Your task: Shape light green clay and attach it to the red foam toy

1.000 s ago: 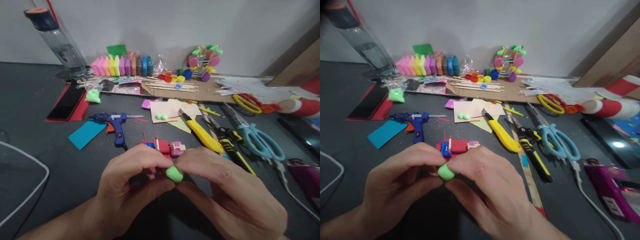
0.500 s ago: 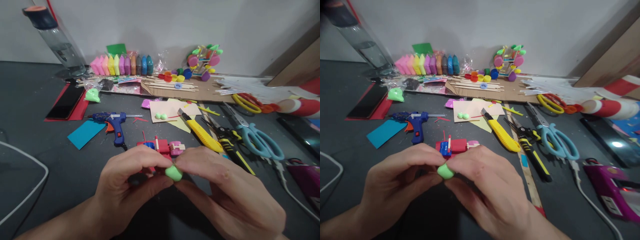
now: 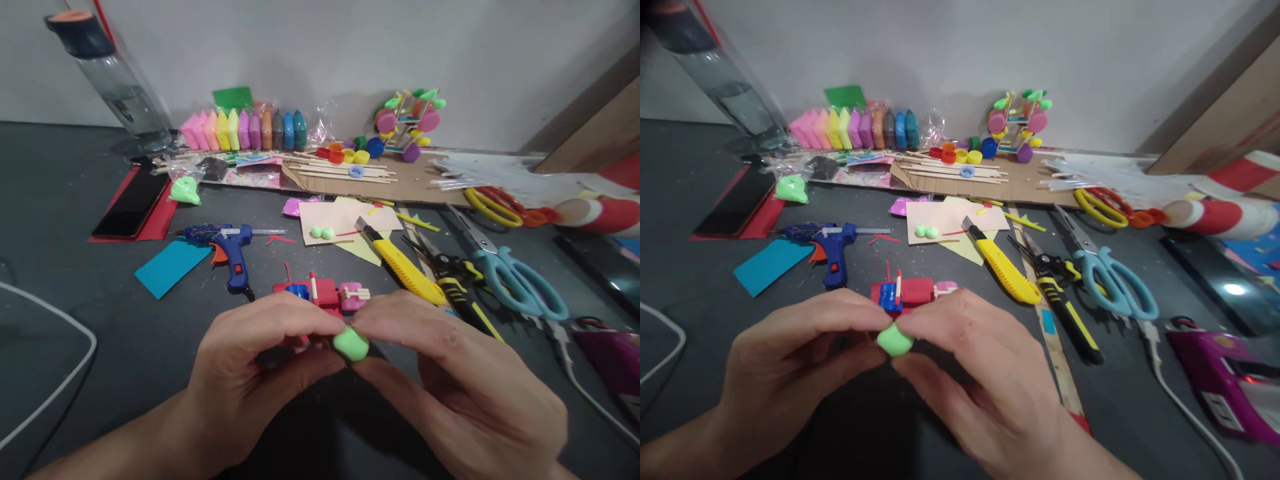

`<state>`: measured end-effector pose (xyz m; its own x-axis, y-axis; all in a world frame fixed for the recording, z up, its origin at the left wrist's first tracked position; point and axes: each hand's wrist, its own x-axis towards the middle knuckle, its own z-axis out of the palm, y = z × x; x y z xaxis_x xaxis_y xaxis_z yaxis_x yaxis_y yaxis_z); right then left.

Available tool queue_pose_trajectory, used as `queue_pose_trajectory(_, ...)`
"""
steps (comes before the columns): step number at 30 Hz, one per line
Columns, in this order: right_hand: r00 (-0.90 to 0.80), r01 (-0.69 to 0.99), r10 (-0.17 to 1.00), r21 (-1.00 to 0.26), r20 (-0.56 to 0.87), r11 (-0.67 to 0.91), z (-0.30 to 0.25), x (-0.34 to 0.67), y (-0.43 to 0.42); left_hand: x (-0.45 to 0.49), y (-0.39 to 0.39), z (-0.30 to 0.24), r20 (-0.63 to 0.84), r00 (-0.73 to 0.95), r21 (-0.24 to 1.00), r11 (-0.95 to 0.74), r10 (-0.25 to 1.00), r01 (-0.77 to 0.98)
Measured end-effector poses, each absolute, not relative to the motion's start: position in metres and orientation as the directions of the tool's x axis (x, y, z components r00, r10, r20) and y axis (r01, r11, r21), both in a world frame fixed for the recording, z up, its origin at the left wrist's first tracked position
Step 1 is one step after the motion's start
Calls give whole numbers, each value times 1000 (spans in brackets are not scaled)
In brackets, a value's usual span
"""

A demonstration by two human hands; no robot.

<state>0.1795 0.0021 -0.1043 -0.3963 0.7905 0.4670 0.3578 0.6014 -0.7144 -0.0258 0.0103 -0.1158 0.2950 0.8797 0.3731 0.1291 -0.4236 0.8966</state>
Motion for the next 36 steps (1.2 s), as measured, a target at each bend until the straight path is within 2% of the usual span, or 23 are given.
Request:
queue_pose_trajectory(5, -399, 327, 792, -736, 462, 593, -107, 181, 2, -26, 10, -117, 403, 309, 886, -452, 861, 105)
queue_pose_trajectory(17, -368, 339, 809, -744, 459, 576, -106, 181, 0, -26, 7, -114, 348, 277, 904, -399, 896, 153)
queue_pose_trajectory(21, -368, 457, 804, -662, 467, 594, -106, 184, -3, -25, 7, -113, 284, 191, 947, -306, 940, 95)
queue_pose_trajectory(25, -484, 553, 767, -532, 421, 641, -111, 181, -6, -25, 7, -112, 253, 140, 965, -260, 957, 37)
queue_pose_trajectory(29, -558, 548, 706, -446, 435, 708, -116, 176, -11, -25, 5, -112, 242, 138, 966, -252, 960, 61)
queue_pose_trajectory(36, -611, 571, 692, -391, 385, 722, -115, 173, -11, -26, 6, -112, 269, 123, 955, -281, 955, 93)
